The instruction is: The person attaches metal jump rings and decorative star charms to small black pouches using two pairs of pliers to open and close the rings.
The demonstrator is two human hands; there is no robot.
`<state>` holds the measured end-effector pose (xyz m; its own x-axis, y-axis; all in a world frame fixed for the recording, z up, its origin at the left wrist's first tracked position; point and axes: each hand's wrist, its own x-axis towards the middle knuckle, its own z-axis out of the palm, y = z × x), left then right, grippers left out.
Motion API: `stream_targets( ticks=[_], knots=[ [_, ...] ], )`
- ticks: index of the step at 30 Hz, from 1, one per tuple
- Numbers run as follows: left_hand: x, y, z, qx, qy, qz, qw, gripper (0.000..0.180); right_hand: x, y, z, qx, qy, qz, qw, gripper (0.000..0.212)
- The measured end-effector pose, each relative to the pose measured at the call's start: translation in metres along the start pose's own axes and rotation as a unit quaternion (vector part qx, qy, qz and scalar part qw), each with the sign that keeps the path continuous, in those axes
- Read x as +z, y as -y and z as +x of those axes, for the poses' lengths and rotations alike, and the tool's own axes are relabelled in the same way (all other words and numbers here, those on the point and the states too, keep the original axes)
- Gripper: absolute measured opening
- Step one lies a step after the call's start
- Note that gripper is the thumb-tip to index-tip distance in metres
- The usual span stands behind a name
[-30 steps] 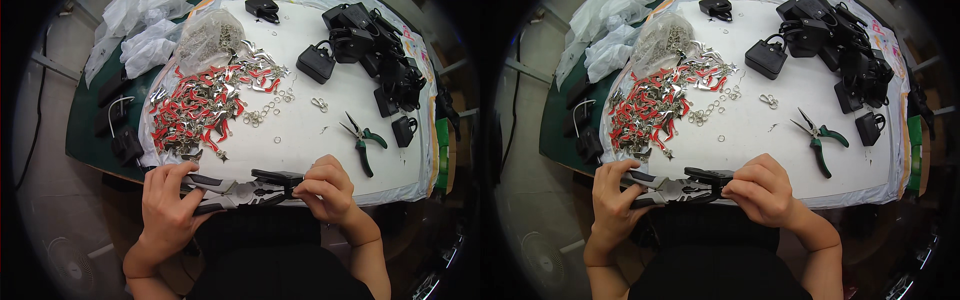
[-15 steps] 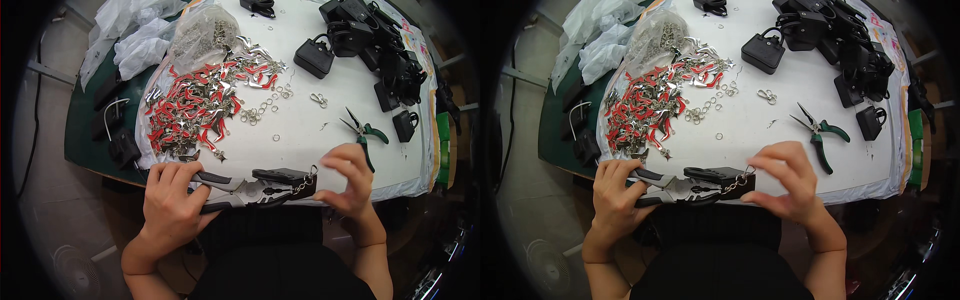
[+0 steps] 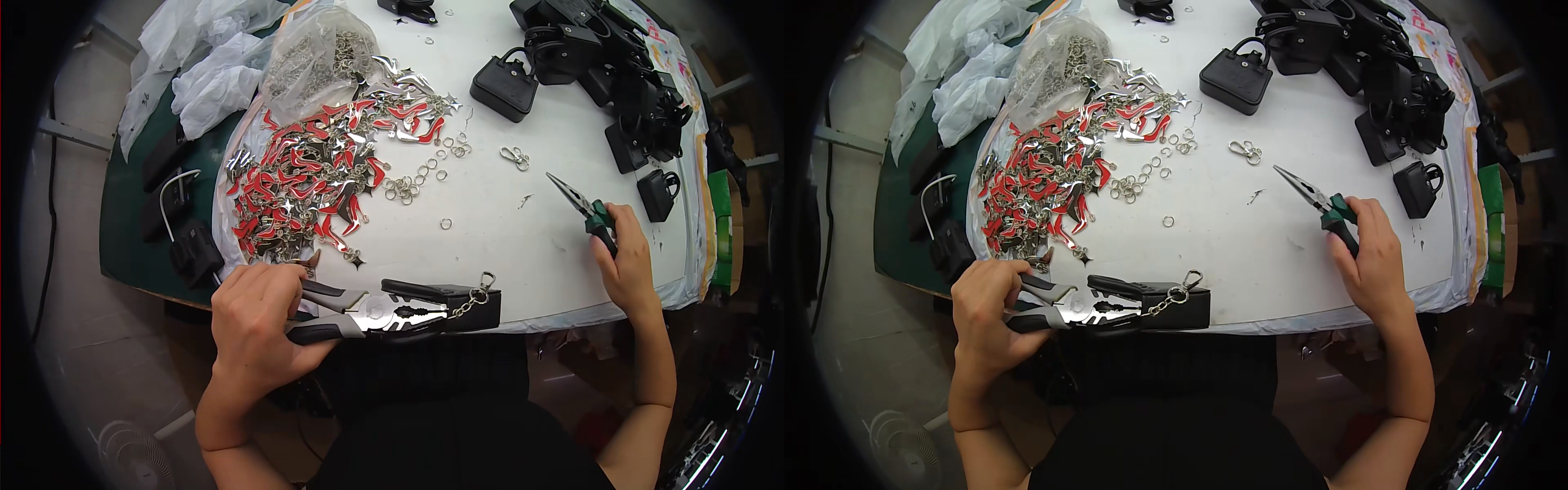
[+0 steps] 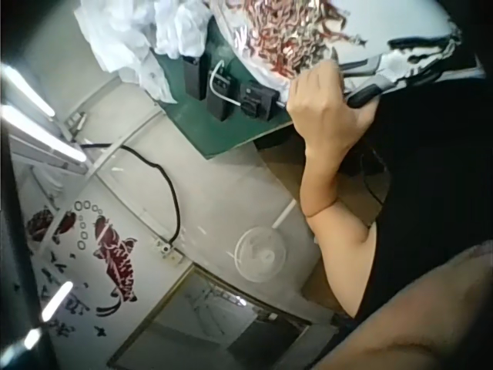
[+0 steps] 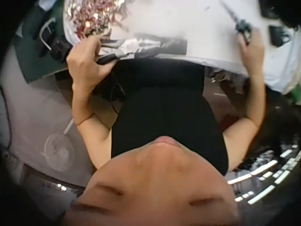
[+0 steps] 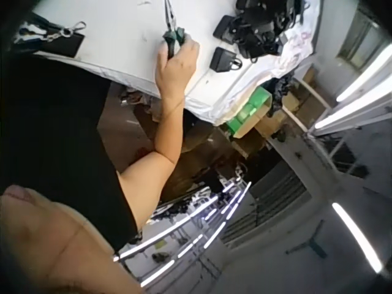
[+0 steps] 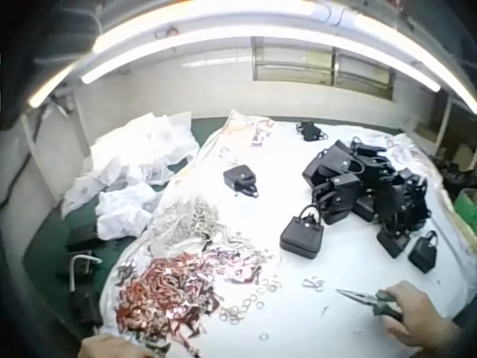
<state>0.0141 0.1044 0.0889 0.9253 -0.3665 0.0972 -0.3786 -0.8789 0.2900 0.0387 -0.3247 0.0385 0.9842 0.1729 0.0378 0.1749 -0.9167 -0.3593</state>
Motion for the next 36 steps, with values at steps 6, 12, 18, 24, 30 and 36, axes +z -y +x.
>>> stream_targets(
  ticks=[6, 12, 18, 24, 30, 36],
  knots=[
    [-0.003, 0.005, 0.005, 0.050, -0.022, -0.017, 0.998, 0.054, -0.031, 0.071, -0.001, -0.230, 0.043, 0.091, 0.968, 0.063],
    [-0.007, 0.005, 0.002, 0.041, -0.027, -0.018, 0.999, 0.053, -0.038, 0.093, -0.002, -0.281, 0.035, -0.028, 0.959, 0.070],
    [-0.008, 0.008, -0.002, 0.042, -0.033, -0.017, 0.998, 0.054, -0.039, 0.096, -0.001, -0.292, 0.030, -0.029, 0.955, 0.068],
    [-0.008, 0.009, -0.001, 0.045, -0.039, -0.011, 0.998, 0.053, -0.040, 0.101, 0.000, -0.300, 0.027, -0.034, 0.953, 0.069],
    [-0.008, 0.008, -0.003, 0.070, -0.073, 0.004, 0.995, 0.051, -0.040, 0.102, -0.002, -0.281, 0.076, 0.021, 0.957, 0.066],
    [-0.012, 0.014, -0.004, 0.137, -0.121, 0.077, 0.980, 0.059, -0.043, 0.103, -0.004, -0.222, 0.149, 0.109, 0.957, 0.060]
  ],
)
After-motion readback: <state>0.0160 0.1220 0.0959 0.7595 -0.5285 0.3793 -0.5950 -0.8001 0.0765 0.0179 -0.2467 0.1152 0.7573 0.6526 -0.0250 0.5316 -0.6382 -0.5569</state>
